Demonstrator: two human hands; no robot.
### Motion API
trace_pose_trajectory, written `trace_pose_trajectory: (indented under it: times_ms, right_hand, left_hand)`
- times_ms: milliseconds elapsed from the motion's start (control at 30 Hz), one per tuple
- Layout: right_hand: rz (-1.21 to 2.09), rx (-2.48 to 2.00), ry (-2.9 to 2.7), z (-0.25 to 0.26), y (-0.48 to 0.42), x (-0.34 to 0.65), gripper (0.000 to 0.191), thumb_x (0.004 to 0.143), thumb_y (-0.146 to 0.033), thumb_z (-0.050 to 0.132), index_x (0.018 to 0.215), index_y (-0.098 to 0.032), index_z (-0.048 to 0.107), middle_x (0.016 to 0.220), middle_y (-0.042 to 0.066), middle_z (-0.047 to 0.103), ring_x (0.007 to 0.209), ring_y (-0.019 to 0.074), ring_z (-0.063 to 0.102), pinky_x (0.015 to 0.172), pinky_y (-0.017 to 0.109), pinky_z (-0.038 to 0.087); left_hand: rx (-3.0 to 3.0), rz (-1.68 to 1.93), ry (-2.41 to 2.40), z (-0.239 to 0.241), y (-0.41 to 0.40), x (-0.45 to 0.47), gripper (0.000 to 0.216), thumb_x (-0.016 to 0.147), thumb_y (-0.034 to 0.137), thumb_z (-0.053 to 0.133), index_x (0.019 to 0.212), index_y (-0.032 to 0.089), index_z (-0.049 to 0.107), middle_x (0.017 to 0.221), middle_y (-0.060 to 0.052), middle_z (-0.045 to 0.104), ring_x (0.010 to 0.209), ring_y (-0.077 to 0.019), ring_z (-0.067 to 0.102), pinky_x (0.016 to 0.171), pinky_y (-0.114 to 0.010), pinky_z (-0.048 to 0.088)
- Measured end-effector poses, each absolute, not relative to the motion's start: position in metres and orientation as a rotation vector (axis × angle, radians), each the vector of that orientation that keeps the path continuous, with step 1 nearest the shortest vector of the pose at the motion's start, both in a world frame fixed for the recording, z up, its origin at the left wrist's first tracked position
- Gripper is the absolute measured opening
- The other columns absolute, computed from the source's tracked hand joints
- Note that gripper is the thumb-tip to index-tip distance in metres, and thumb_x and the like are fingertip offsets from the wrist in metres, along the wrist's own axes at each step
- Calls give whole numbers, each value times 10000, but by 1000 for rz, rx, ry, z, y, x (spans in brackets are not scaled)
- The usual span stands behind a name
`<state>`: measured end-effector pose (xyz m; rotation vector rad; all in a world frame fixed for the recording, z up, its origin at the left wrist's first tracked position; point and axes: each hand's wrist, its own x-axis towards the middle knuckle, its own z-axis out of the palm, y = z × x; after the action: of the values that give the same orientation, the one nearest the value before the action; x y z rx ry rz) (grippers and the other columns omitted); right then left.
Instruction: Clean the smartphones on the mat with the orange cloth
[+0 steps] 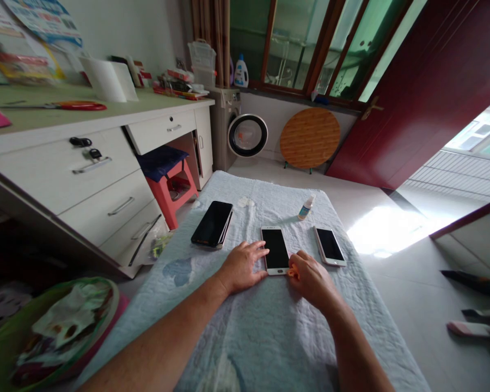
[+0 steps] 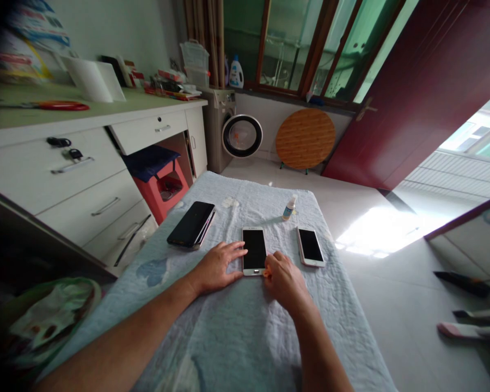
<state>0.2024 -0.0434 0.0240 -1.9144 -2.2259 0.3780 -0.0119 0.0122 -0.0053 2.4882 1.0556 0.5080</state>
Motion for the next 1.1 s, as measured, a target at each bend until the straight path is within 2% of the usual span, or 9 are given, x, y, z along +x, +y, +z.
trace_pose_trajectory:
  times_ms: [233,433,667,867,967,1100]
  right_hand:
    - [418,-1894,-2183,24,-42,203,141,706,-90,508,802,-184,551,811,8,540,720,122,479,650,226,290]
    - [544,-1787,-2161,25,-43,194,102,707,-109,531,777,-178,556,764,-5,554,673,112,477,617,222,289]
    - [629,-1602,-2066,28,-42,193,51,791,-184,553,779,-196,601,803,6,560,720,126,528,668,236,380]
    - [358,-1596,-1840,22,-35,183,149,868,-245,506,911,-204,643,956,57,522,849,155,537,770,262,429]
    - [427,-1574,-1966,15,-34,176,179,856,-211,504,956,-214,654,997,58,513,897,163,530,814,272,434]
    - [459,-1591,-2067,10,-33,173,298,784,-82,484,992,-208,657,1004,58,517,968,177,508,879,292,417]
  left_hand:
    - [2457,496,1067,-3,12,-12,617,702,399,727,1269,239,544,1403,-62,469,1202,-279,487,1038,-414,371]
    - [2393,562,1077,-5,15,-12,666,652,409,767,1242,190,549,1395,-103,475,1247,-272,462,1064,-402,353]
    - [2295,583,1077,0,15,-12,645,653,390,777,1217,178,547,1369,-124,498,1258,-269,460,1068,-406,352]
    - [2204,689,1041,0,15,-14,810,638,510,766,1303,173,451,1347,-142,494,1236,-288,476,1025,-400,401]
    - [2221,678,1071,-3,16,-14,784,636,514,766,1274,160,480,1345,-149,485,1228,-294,480,1015,-391,415]
    - [2280,636,1139,-8,17,-14,671,658,463,764,1209,147,545,1327,-147,498,1219,-302,481,1041,-398,388]
